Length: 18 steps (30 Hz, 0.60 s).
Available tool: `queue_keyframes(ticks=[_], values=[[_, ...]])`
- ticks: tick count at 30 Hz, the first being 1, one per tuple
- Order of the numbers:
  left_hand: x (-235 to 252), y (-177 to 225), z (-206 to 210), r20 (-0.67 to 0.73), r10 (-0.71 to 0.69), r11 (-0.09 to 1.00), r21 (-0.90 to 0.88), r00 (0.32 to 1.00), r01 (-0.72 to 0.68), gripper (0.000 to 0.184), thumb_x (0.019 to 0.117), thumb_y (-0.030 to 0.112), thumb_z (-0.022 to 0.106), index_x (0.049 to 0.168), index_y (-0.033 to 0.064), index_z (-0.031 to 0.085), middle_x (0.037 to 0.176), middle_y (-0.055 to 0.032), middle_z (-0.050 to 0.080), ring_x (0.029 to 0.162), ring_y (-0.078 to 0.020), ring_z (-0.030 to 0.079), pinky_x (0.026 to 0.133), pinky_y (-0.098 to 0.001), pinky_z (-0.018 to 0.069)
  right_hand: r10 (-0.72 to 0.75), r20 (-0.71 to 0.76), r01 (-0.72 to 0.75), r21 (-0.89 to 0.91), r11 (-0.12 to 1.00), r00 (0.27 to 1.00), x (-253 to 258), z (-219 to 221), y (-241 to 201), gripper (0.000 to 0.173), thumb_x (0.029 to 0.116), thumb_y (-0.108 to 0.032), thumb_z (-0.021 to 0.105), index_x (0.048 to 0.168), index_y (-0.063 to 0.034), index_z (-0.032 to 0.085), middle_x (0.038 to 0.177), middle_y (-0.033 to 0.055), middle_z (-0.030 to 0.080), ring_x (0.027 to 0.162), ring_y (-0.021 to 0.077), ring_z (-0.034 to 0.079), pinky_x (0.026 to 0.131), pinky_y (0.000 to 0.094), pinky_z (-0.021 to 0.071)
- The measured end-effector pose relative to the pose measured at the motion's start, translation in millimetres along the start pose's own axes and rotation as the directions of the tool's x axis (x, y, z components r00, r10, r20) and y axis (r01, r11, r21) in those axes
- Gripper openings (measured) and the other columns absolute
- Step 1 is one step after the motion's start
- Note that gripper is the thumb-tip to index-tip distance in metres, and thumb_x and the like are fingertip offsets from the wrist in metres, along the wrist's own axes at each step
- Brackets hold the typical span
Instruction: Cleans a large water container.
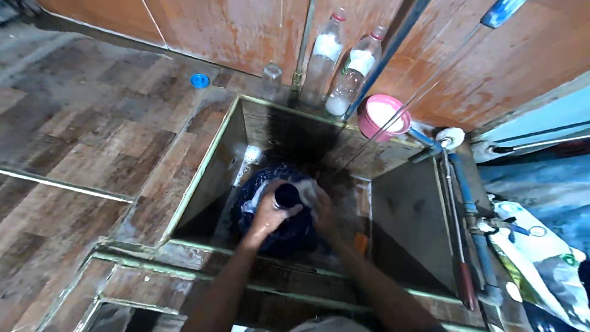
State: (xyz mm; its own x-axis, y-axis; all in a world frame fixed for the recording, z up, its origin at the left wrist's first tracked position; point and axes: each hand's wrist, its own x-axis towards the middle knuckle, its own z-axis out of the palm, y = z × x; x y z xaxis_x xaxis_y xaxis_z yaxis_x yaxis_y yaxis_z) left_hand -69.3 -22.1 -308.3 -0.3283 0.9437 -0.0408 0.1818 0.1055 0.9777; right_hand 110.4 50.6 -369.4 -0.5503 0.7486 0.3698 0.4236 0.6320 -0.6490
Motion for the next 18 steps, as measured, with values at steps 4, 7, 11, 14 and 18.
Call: queue_keyframes(ticks=[4, 7, 11, 14, 18], values=[[-4, 4, 33, -0.202, -0.015, 0.999, 0.043, 0.979, 0.025, 0.074, 0.0759, 0.024, 0.088, 0.134, -0.0077, 0.056, 0.130, -0.0243, 0.063, 0.123, -0.0272, 0.061, 0.109, -0.0407, 0.0469, 0.249, 0.048, -0.253, 0.254, 0.934, 0.967, -13, -50, -35, 0.029, 0.0914, 0.008, 0.052, 0.113, 0.0117, 0.070, 0.127, 0.0287, 0.063, 0.120, 0.0314, 0.062, 0.103, 0.0402, 0.0511], [7, 18, 22, 0.089, -0.018, 0.997, 0.083, 0.996, 0.010, 0.079, 0.0748, 0.026, 0.089, 0.139, -0.0036, 0.054, 0.133, -0.0207, 0.063, 0.126, -0.0236, 0.059, 0.110, -0.0385, 0.0459, 0.310, -0.068, -0.274, 0.314, 0.909, 0.948, 21, -92, -59, 0.035, 0.0971, 0.001, 0.046, 0.124, 0.0176, 0.061, 0.131, 0.0281, 0.062, 0.119, 0.0208, 0.062, 0.103, 0.0307, 0.0501], [-2, 21, 64, -0.069, 0.057, 0.998, 0.040, 0.996, -0.055, 0.065, 0.0824, 0.007, 0.076, 0.138, -0.0137, 0.049, 0.129, -0.0292, 0.062, 0.123, -0.0319, 0.061, 0.108, -0.0438, 0.0468, -0.065, -0.011, 0.064, -0.091, 0.994, 0.998, 17, -71, -61, 0.036, 0.0927, -0.020, 0.067, 0.120, 0.0029, 0.072, 0.140, 0.0295, 0.058, 0.125, 0.0422, 0.062, 0.100, 0.0501, 0.0552], [-9, 21, 74, -0.112, 0.123, 0.990, 0.086, 0.986, -0.113, 0.051, 0.0912, 0.004, 0.065, 0.135, -0.0178, 0.051, 0.127, -0.0321, 0.062, 0.122, -0.0355, 0.061, 0.109, -0.0442, 0.0459, -0.236, -0.028, 0.215, -0.320, 0.923, 0.971, 18, -59, -64, 0.028, 0.0895, -0.022, 0.070, 0.101, 0.0024, 0.077, 0.120, 0.0254, 0.071, 0.109, 0.0477, 0.067, 0.092, 0.0586, 0.0548], [-25, 20, 75, -0.084, 0.163, 0.977, 0.150, 0.983, -0.149, 0.056, 0.0867, 0.006, 0.072, 0.131, -0.0212, 0.053, 0.130, -0.0359, 0.059, 0.128, -0.0408, 0.057, 0.113, -0.0462, 0.0404, -0.273, 0.191, 0.326, -0.354, 0.877, 0.943, 37, -73, -81, 0.017, 0.0881, -0.013, 0.071, 0.094, 0.0024, 0.077, 0.101, 0.0214, 0.076, 0.098, 0.0453, 0.071, 0.082, 0.0623, 0.0554]])
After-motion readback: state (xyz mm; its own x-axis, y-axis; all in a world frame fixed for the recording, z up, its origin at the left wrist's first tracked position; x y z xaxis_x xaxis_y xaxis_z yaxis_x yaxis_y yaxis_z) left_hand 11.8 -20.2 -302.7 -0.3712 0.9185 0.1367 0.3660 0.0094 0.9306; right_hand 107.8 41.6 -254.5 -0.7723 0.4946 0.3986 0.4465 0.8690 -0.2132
